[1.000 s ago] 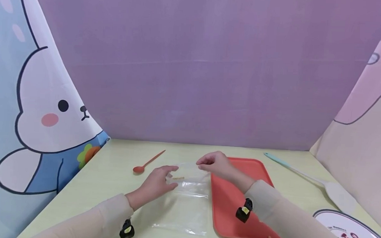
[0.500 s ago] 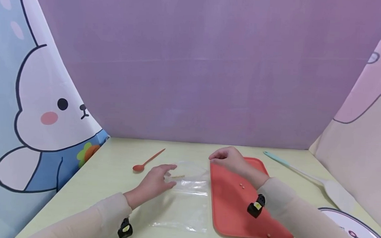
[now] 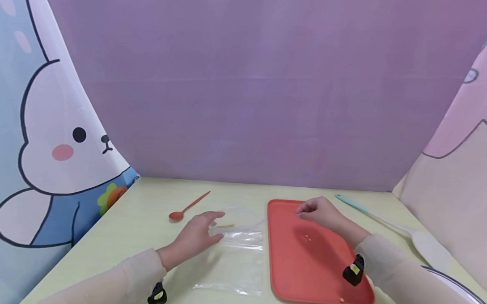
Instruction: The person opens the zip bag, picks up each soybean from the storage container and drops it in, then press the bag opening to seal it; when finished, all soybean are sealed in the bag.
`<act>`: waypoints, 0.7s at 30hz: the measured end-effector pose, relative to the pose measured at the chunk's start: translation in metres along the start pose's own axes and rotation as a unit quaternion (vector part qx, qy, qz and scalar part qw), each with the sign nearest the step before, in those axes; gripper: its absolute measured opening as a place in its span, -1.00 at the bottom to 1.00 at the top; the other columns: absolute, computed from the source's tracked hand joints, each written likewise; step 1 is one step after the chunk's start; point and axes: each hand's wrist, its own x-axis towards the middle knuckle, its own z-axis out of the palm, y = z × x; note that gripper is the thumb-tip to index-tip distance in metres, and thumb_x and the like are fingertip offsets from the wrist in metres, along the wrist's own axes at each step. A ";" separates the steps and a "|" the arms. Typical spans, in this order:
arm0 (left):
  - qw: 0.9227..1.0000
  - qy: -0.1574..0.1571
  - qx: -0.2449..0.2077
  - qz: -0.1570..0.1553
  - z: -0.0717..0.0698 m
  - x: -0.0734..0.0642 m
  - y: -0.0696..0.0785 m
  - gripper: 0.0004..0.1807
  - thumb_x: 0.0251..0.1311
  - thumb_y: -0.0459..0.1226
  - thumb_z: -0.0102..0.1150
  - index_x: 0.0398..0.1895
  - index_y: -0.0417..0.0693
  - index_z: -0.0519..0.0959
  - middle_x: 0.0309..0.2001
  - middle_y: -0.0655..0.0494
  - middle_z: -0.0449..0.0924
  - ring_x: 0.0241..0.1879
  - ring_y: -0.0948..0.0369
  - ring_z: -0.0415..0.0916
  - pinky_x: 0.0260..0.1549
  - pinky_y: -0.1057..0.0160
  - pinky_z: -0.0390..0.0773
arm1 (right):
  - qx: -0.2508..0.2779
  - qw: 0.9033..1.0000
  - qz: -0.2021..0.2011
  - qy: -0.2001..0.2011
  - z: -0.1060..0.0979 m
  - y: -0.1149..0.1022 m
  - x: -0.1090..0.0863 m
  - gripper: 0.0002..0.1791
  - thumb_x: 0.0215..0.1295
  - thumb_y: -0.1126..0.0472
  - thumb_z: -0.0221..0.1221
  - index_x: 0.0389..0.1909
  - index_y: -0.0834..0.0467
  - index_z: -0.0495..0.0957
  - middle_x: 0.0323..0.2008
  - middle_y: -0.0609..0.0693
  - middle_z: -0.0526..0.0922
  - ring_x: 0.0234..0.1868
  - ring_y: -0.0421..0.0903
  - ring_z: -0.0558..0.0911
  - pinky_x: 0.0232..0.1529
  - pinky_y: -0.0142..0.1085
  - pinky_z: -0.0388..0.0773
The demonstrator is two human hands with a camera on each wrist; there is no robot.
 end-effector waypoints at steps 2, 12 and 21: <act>1.000 0.004 -0.002 0.001 0.001 0.000 0.000 -0.39 0.00 -0.29 0.43 0.20 -0.13 0.50 0.14 -0.07 0.58 -0.08 0.05 0.63 -0.05 0.06 0.63 | -0.011 1.000 -0.003 -0.002 0.000 0.009 -0.003 -0.83 0.26 0.27 0.24 -0.20 0.28 0.66 -0.25 0.07 0.71 -0.20 -0.08 0.65 -0.13 -0.09 0.65; 1.000 0.011 -0.008 0.001 0.004 -0.001 0.000 -0.40 0.00 -0.29 0.43 0.19 -0.13 0.52 0.12 -0.08 0.59 -0.08 0.05 0.63 -0.02 0.03 0.62 | -0.026 0.999 0.024 -0.018 0.010 0.036 -0.016 -0.83 0.11 0.35 0.34 -0.29 0.34 0.65 -0.37 0.08 0.69 -0.39 -0.16 0.55 -0.39 -0.32 0.54; 1.000 0.016 0.001 0.008 0.005 -0.001 0.000 -0.40 -0.01 -0.29 0.44 0.17 -0.12 0.53 0.12 -0.06 0.59 -0.11 0.07 0.64 -0.05 0.05 0.63 | -0.048 0.992 0.112 0.014 0.018 0.038 -0.016 -0.79 0.01 0.21 0.45 -0.59 0.20 0.62 -0.68 -0.03 0.53 -0.62 -0.14 0.47 -0.57 -0.32 0.46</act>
